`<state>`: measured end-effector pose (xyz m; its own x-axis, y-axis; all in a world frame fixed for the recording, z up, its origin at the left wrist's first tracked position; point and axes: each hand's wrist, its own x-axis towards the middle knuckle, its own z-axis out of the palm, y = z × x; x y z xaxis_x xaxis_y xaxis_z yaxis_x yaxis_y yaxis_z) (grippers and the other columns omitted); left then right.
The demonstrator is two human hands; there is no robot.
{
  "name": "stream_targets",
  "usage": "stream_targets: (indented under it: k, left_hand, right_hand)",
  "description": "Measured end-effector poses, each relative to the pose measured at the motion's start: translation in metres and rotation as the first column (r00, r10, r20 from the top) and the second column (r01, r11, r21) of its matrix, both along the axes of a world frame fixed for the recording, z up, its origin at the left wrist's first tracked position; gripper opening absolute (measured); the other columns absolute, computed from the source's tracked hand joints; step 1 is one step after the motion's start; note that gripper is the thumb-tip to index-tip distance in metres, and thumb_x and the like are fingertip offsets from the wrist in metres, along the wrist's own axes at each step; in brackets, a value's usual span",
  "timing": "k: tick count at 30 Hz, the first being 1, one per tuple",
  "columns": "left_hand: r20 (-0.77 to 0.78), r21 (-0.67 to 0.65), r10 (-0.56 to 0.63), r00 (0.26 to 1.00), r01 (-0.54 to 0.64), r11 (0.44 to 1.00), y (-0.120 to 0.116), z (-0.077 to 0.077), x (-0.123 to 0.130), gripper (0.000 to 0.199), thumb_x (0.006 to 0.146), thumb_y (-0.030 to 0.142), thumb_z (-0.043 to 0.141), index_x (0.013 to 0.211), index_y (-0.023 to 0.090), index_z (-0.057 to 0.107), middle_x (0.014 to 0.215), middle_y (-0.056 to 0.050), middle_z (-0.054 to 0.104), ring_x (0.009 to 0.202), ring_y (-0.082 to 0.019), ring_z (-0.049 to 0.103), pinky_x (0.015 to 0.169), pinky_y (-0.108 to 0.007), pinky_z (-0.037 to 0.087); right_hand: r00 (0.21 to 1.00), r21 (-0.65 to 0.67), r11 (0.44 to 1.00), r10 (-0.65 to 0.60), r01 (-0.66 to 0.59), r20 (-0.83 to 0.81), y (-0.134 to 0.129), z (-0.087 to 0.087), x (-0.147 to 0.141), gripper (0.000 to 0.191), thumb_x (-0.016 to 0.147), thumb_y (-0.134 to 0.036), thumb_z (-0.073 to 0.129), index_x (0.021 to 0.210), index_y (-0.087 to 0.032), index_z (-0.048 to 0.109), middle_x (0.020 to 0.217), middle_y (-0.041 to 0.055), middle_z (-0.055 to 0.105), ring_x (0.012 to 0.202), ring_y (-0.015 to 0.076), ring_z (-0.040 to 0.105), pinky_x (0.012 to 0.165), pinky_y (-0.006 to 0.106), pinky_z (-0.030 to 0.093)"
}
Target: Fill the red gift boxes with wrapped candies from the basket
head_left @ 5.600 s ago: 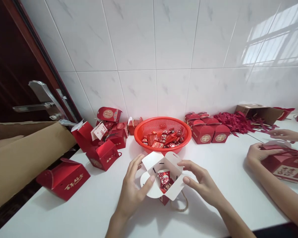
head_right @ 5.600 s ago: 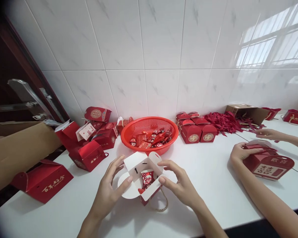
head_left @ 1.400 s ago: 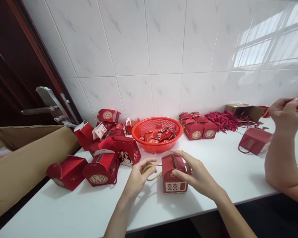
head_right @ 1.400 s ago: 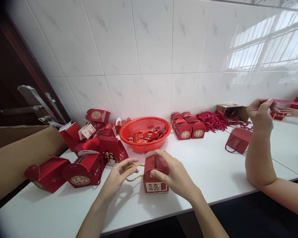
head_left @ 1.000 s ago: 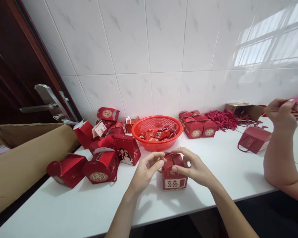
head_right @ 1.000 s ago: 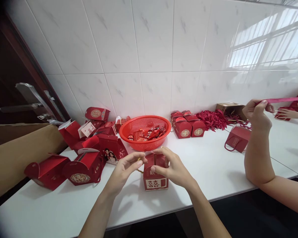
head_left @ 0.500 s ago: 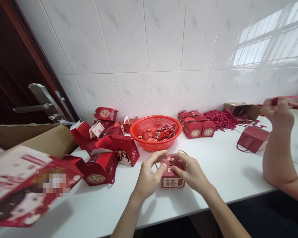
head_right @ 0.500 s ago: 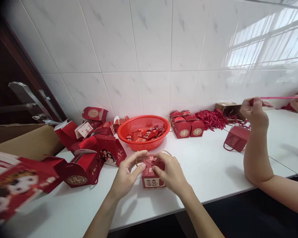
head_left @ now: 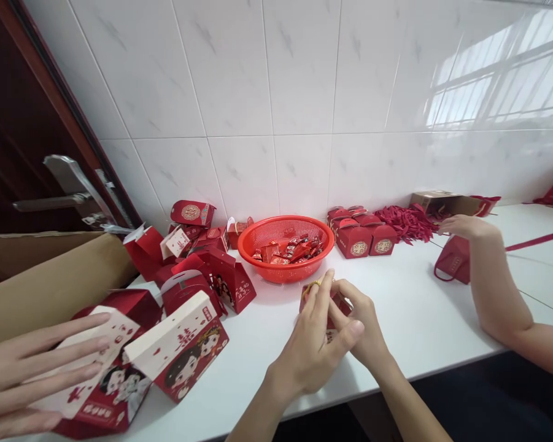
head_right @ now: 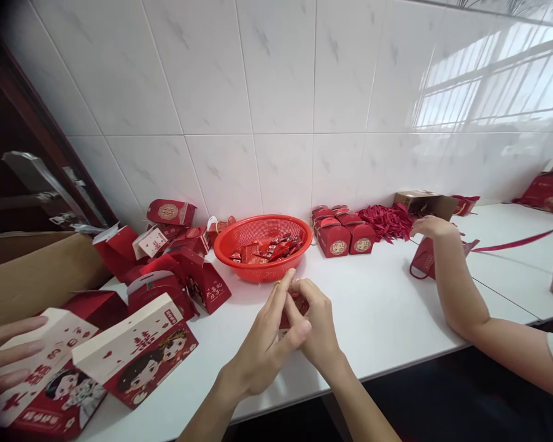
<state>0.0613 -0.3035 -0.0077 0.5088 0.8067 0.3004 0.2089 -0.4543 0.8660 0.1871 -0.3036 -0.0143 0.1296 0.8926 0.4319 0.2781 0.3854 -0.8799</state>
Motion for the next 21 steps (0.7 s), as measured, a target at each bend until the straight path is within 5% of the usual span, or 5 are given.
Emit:
stream_targets:
  k: [6, 10, 16, 21]
  left_hand:
    - [0.12, 0.016, -0.058, 0.991, 0.056, 0.998, -0.002, -0.008, 0.0, 0.081, 0.095, 0.051, 0.058, 0.161, 0.023, 0.021, 0.167, -0.012, 0.027, 0.153, -0.03, 0.026, 0.125, -0.049, 0.025]
    - [0.229, 0.096, -0.065, 0.971, 0.044, 0.994, -0.003, -0.02, -0.011, 0.062, 0.096, 0.039, 0.06, 0.154, 0.03, 0.037, 0.157, -0.007, 0.045, 0.143, -0.028, 0.045, 0.12, -0.046, 0.036]
    - [0.227, 0.037, 0.126, 0.966, -0.138, 0.99, -0.007, -0.044, -0.04, 0.038, 0.097, 0.032, 0.059, 0.135, 0.029, 0.058, 0.138, -0.008, 0.061, 0.116, -0.023, 0.066, 0.102, -0.039, 0.052]
    - [0.192, 0.112, 0.25, 0.949, -0.274, 0.955, -0.01, -0.047, -0.06, 0.017, 0.097, 0.029, 0.059, 0.108, 0.026, 0.072, 0.118, -0.006, 0.071, 0.114, -0.022, 0.067, 0.098, -0.033, 0.054]
  right_hand:
    - [0.972, 0.062, 0.986, -0.14, 0.154, -0.186, 0.01, -0.009, 0.003, 0.03, 0.092, -0.047, 0.06, 0.082, -0.019, 0.062, 0.071, 0.0005, 0.063, 0.06, 0.0145, 0.056, 0.055, 0.026, 0.046]
    - [0.905, 0.18, 0.903, -0.339, 0.389, -0.258, 0.03, 0.0, 0.036, 0.029, 0.09, -0.046, 0.06, 0.081, -0.019, 0.061, 0.074, 0.0003, 0.062, 0.065, 0.0156, 0.056, 0.062, 0.028, 0.047]
    - [0.825, 0.286, 0.774, -0.51, 0.564, -0.246, 0.09, 0.004, 0.101, 0.032, 0.084, -0.052, 0.058, 0.077, -0.021, 0.054, 0.069, -0.0014, 0.055, 0.065, 0.0163, 0.052, 0.064, 0.03, 0.044]
    - [0.81, 0.266, 0.771, -0.583, 0.578, -0.07, 0.144, -0.009, 0.131, 0.033, 0.082, -0.054, 0.051, 0.071, -0.023, 0.048, 0.065, 0.0, 0.055, 0.061, 0.0176, 0.05, 0.064, 0.032, 0.043]
